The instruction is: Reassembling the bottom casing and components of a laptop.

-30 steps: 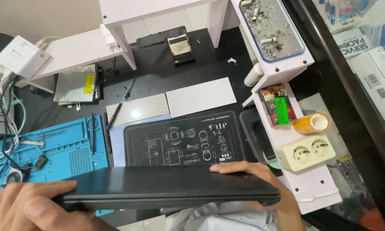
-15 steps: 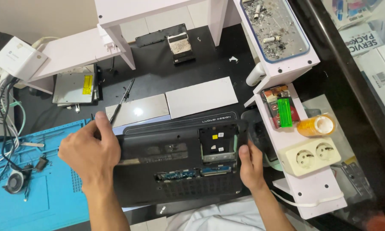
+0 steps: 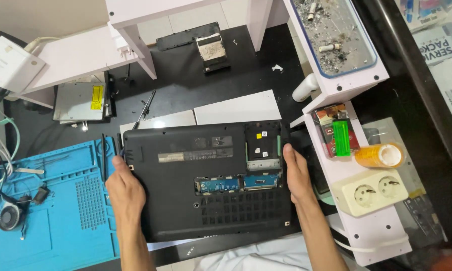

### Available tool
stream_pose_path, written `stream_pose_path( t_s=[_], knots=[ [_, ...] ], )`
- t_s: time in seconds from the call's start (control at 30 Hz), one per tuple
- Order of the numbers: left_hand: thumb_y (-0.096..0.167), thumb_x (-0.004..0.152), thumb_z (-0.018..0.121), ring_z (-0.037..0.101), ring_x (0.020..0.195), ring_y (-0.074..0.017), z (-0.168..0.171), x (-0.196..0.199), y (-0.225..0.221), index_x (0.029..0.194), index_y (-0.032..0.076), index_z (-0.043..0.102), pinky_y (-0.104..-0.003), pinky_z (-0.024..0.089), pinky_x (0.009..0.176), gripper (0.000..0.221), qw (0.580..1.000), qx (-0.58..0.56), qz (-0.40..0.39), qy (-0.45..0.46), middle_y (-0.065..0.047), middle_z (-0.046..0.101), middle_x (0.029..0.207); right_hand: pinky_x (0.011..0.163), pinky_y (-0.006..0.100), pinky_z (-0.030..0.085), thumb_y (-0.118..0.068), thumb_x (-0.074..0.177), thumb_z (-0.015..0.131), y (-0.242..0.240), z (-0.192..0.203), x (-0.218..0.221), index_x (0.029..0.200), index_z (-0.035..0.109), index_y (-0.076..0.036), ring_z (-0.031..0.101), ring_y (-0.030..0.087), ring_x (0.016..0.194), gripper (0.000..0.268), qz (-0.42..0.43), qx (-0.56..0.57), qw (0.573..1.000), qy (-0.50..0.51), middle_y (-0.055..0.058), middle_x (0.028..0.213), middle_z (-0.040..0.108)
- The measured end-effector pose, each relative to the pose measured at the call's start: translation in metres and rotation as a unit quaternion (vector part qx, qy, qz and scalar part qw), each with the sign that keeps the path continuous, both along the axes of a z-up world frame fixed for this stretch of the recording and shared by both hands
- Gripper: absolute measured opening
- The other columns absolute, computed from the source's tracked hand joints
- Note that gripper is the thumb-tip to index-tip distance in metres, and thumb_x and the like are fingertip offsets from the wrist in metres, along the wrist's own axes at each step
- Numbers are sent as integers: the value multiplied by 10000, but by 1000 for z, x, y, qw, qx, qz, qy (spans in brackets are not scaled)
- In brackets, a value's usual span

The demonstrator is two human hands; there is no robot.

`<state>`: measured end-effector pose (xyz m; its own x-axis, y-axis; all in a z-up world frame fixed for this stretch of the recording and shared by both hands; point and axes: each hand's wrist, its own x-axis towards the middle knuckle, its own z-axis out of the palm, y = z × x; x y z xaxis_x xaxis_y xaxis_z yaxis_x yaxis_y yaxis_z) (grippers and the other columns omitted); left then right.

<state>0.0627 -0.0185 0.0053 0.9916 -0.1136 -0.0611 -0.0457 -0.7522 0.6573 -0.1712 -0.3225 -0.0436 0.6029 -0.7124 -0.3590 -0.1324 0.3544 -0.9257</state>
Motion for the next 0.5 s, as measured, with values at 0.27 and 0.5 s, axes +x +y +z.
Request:
stream_pose_path(
  t_s=[0.27, 0.5],
  knots=[
    [379, 1158, 321, 517, 649, -568, 3, -10, -15, 753, -127, 573, -600, 373, 586, 695, 999, 29, 24, -22, -370, 548, 692, 933, 246, 468, -413, 1067, 470, -6, 6, 23, 1235, 661, 5, 608, 88, 1035, 489, 45, -84, 995, 42, 43, 1107, 699],
    [334, 1123, 407, 600, 809, -562, -2, -16, -18, 1021, -75, 651, -576, 450, 690, 487, 999, 19, 30, -39, -354, 653, 855, 810, 226, 522, -254, 1040, 615, -14, 19, 51, 1147, 659, 62, 641, 92, 909, 336, 44, -166, 985, -3, 83, 999, 724]
  ],
)
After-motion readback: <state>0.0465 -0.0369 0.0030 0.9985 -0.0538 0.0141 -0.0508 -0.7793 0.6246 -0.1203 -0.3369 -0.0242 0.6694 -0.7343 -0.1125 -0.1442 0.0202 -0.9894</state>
